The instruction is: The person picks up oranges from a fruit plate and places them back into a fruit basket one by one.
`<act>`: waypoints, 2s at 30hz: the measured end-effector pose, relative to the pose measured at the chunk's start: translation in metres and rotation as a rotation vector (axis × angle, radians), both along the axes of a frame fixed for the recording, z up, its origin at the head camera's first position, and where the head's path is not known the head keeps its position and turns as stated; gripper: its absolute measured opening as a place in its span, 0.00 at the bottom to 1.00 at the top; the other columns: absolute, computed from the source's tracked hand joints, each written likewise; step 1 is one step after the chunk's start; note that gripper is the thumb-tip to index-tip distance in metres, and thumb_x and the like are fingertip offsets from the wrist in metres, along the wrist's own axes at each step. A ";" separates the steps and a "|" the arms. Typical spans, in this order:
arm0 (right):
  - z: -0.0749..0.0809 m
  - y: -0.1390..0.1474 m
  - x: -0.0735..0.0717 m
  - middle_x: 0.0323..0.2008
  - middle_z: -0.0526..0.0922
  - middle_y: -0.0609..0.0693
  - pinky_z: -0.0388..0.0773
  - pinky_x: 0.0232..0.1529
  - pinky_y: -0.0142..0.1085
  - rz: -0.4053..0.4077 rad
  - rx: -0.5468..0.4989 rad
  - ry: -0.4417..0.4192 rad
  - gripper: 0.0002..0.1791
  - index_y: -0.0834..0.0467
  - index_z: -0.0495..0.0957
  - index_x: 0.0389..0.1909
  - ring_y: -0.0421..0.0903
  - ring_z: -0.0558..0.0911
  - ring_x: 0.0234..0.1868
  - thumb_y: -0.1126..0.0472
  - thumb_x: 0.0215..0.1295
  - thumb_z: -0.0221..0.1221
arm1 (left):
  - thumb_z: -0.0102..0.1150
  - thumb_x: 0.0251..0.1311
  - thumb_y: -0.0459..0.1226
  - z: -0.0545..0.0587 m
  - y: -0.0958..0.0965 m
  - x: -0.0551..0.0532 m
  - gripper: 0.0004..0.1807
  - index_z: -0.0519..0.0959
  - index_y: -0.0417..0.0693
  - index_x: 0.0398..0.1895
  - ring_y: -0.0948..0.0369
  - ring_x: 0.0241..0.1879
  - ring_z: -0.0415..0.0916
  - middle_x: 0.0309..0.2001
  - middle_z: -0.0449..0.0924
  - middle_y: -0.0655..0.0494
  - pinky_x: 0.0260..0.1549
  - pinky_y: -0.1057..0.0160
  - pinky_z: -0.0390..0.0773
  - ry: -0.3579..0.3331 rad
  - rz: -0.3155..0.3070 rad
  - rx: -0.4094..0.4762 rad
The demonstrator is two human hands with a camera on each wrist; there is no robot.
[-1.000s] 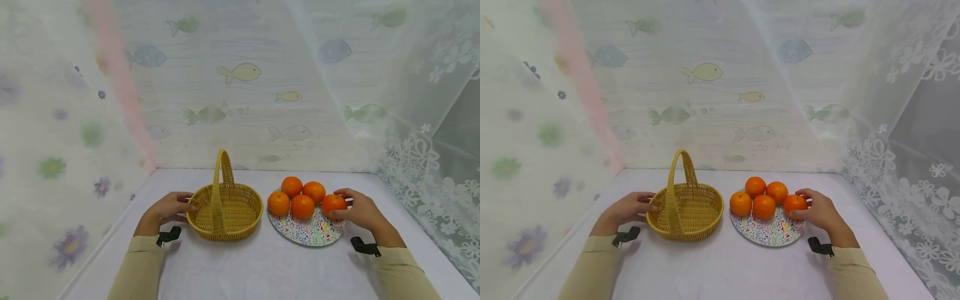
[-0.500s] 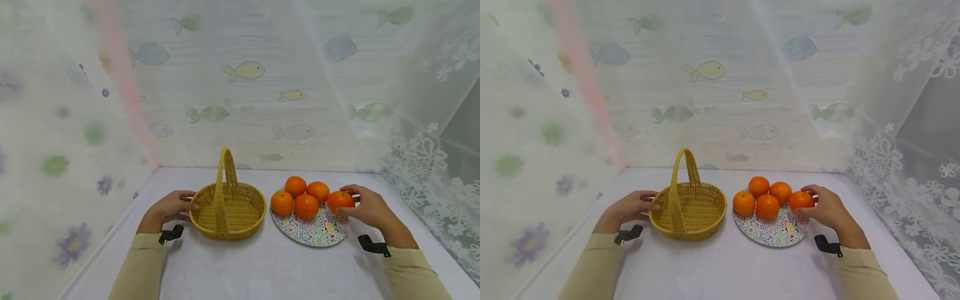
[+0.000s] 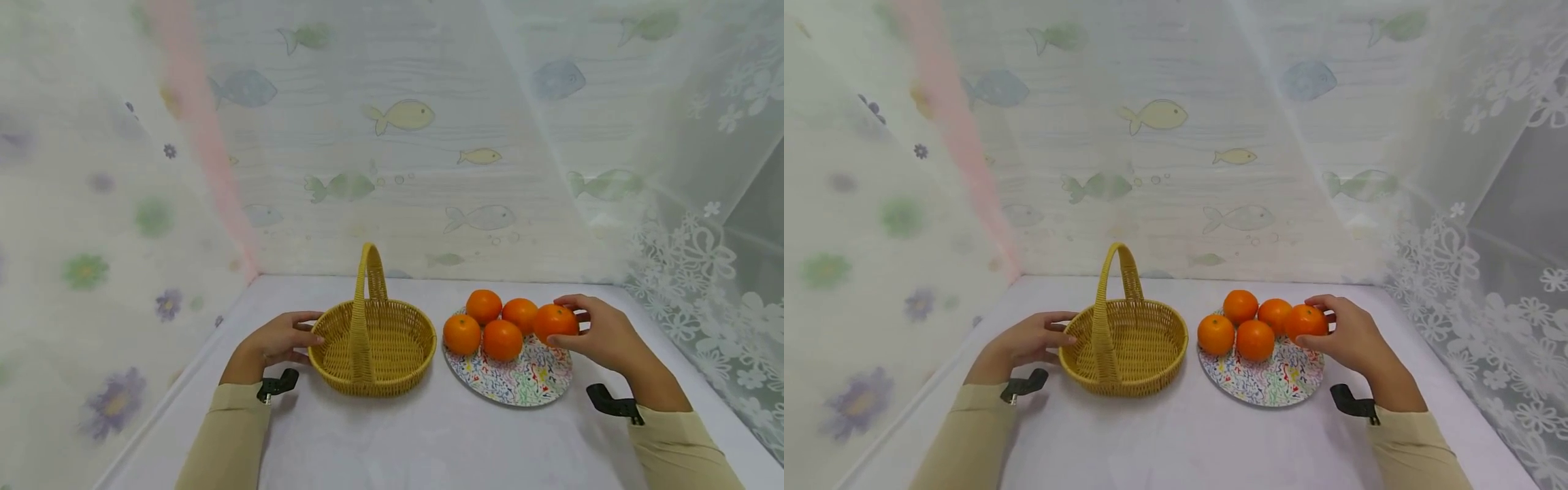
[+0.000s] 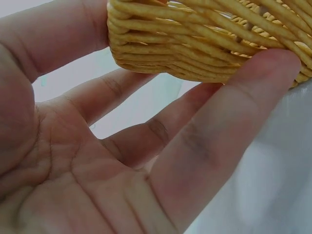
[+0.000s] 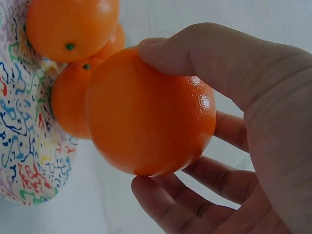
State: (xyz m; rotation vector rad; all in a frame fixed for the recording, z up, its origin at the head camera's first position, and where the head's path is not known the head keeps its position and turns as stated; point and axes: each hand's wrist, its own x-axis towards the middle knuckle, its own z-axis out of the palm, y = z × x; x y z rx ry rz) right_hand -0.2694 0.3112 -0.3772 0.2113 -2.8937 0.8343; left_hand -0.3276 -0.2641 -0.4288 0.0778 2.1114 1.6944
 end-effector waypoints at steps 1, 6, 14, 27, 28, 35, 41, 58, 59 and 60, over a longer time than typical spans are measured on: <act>0.001 -0.001 0.001 0.58 0.72 0.59 0.82 0.39 0.48 0.003 -0.003 0.002 0.43 0.52 0.68 0.62 0.62 0.72 0.55 0.36 0.48 0.68 | 0.66 0.56 0.35 0.001 0.000 0.000 0.37 0.63 0.52 0.69 0.47 0.47 0.80 0.61 0.69 0.40 0.40 0.45 0.82 0.002 -0.003 0.002; 0.007 -0.005 0.005 0.57 0.72 0.57 0.83 0.39 0.47 0.013 -0.030 0.002 0.42 0.50 0.68 0.62 0.61 0.72 0.55 0.37 0.48 0.68 | 0.65 0.57 0.35 0.002 0.001 -0.001 0.36 0.63 0.53 0.69 0.47 0.48 0.79 0.63 0.67 0.40 0.40 0.46 0.82 0.000 -0.008 -0.012; 0.014 -0.020 -0.001 0.57 0.74 0.52 0.83 0.40 0.47 0.062 -0.054 0.055 0.40 0.47 0.69 0.61 0.57 0.75 0.54 0.38 0.48 0.69 | 0.63 0.58 0.34 0.000 0.005 0.001 0.34 0.64 0.54 0.69 0.47 0.49 0.79 0.64 0.66 0.40 0.40 0.46 0.82 0.010 0.004 -0.015; 0.025 -0.050 -0.013 0.55 0.75 0.48 0.84 0.38 0.42 0.137 -0.121 0.084 0.38 0.44 0.70 0.59 0.52 0.78 0.49 0.38 0.46 0.70 | 0.64 0.57 0.34 0.000 0.007 0.001 0.35 0.64 0.53 0.68 0.47 0.48 0.79 0.63 0.67 0.39 0.39 0.45 0.82 0.023 0.022 -0.012; 0.027 -0.052 -0.013 0.55 0.75 0.48 0.84 0.38 0.42 0.147 -0.124 0.084 0.38 0.44 0.70 0.59 0.53 0.78 0.49 0.39 0.46 0.70 | 0.64 0.57 0.34 0.000 0.007 0.000 0.35 0.64 0.53 0.69 0.47 0.48 0.79 0.63 0.67 0.39 0.39 0.45 0.82 0.025 0.021 -0.012; 0.034 -0.068 -0.016 0.55 0.74 0.47 0.84 0.39 0.41 0.197 -0.149 0.081 0.38 0.44 0.70 0.60 0.52 0.77 0.51 0.40 0.46 0.71 | 0.67 0.55 0.37 -0.001 0.006 -0.001 0.38 0.63 0.55 0.69 0.48 0.48 0.80 0.64 0.66 0.39 0.40 0.46 0.82 0.008 0.024 -0.026; 0.038 -0.086 -0.020 0.53 0.75 0.44 0.84 0.39 0.41 0.239 -0.198 0.073 0.37 0.43 0.71 0.58 0.51 0.77 0.51 0.41 0.46 0.71 | 0.66 0.55 0.36 0.000 0.007 -0.001 0.37 0.64 0.56 0.69 0.48 0.48 0.79 0.64 0.66 0.39 0.39 0.46 0.82 0.010 0.024 -0.018; 0.029 -0.133 -0.028 0.52 0.76 0.39 0.82 0.44 0.42 0.319 -0.241 0.097 0.35 0.41 0.73 0.56 0.46 0.77 0.50 0.42 0.45 0.73 | 0.66 0.56 0.37 0.000 0.004 -0.002 0.36 0.63 0.55 0.69 0.47 0.49 0.79 0.64 0.66 0.39 0.40 0.46 0.82 0.016 0.008 -0.016; 0.028 -0.135 -0.028 0.52 0.76 0.39 0.82 0.44 0.43 0.326 -0.241 0.100 0.35 0.42 0.73 0.56 0.46 0.77 0.50 0.43 0.45 0.73 | 0.66 0.56 0.37 0.000 0.004 -0.002 0.36 0.63 0.55 0.69 0.47 0.48 0.79 0.64 0.66 0.39 0.40 0.46 0.82 0.015 0.011 -0.012; 0.027 -0.138 -0.027 0.52 0.76 0.38 0.82 0.44 0.43 0.335 -0.243 0.104 0.35 0.42 0.73 0.56 0.46 0.77 0.50 0.43 0.44 0.73 | 0.66 0.56 0.37 0.000 0.004 -0.001 0.36 0.64 0.55 0.68 0.47 0.48 0.79 0.63 0.67 0.39 0.40 0.46 0.82 0.012 0.016 -0.009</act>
